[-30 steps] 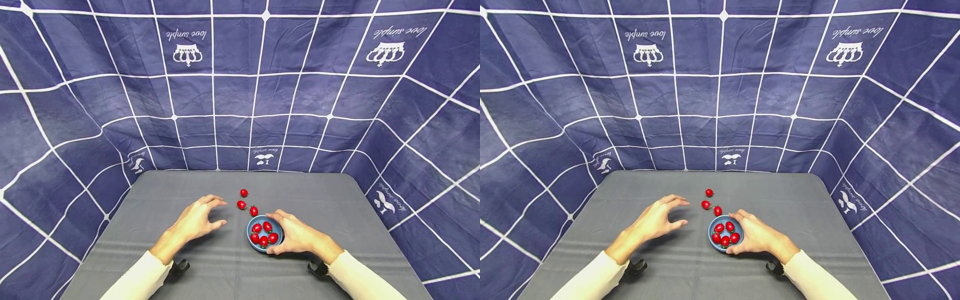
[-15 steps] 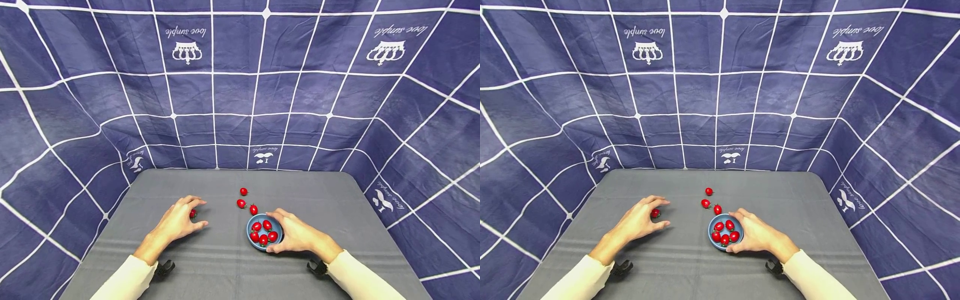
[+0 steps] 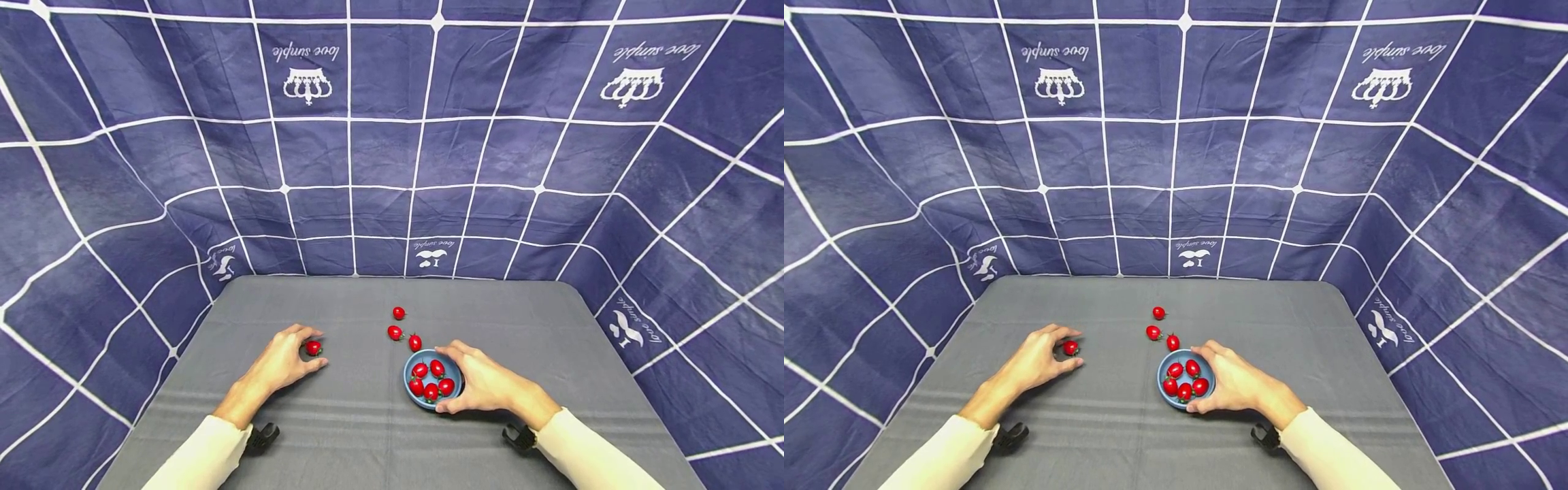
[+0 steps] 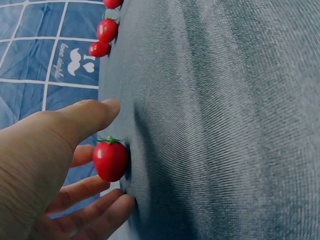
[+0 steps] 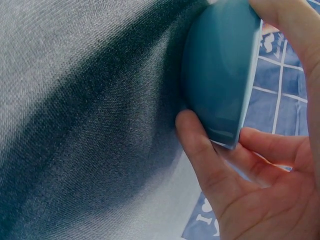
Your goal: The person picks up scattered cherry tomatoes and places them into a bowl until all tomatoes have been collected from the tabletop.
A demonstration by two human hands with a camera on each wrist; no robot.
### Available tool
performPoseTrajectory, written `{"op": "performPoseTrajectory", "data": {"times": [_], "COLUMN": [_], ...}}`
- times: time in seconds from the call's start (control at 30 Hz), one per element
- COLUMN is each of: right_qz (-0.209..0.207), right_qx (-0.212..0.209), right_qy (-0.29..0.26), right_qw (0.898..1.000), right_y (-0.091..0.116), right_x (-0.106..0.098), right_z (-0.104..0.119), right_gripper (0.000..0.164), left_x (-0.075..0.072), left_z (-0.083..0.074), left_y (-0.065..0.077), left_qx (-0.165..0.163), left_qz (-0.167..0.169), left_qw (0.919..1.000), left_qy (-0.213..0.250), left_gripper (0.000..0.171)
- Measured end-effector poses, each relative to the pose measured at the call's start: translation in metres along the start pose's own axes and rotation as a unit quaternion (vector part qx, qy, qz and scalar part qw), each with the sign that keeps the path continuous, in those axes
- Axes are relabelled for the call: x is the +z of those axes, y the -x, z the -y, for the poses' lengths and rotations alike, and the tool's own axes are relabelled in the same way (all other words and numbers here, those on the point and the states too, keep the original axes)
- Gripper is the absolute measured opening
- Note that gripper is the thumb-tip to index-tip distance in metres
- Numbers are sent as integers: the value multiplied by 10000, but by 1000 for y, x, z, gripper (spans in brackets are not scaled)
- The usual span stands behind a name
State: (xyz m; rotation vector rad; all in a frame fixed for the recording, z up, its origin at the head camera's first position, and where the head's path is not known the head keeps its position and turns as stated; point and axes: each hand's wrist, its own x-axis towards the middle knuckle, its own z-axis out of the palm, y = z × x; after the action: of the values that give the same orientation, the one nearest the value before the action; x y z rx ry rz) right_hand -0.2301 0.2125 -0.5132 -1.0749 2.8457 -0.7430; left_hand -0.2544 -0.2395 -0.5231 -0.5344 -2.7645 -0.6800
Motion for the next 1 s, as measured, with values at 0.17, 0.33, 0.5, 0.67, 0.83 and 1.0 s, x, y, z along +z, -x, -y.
{"op": "performPoseTrajectory", "data": {"times": [0.17, 0.33, 0.5, 0.67, 0.83, 1.0], "right_qz": [-17, 32, 76, 64, -5, 81], "right_qx": [15, 35, 46, 69, 75, 166], "right_qy": [61, 44, 74, 6, -148, -259], "right_qw": [10000, 10000, 9999, 10000, 9999, 9995], "right_y": [0, 0, 0, 2, 3, 4], "right_x": [-2, -2, -2, -1, -1, -2], "right_z": [0, 1, 2, -2, -5, -6], "right_gripper": [101, 101, 102, 108, 106, 106], "left_x": [6, 8, 8, 7, 4, 2], "left_z": [0, 0, 1, 2, 1, 0], "left_y": [-4, -6, -4, -4, -6, -6], "left_qx": [-35, -234, -271, -292, -364, -458], "left_qz": [-204, -287, -302, -303, -234, -117], "left_qw": [9997, 9992, 9991, 9990, 9989, 9986], "left_qy": [103, 141, 111, 143, 199, 251], "left_gripper": [42, 31, 23, 22, 23, 23]}}
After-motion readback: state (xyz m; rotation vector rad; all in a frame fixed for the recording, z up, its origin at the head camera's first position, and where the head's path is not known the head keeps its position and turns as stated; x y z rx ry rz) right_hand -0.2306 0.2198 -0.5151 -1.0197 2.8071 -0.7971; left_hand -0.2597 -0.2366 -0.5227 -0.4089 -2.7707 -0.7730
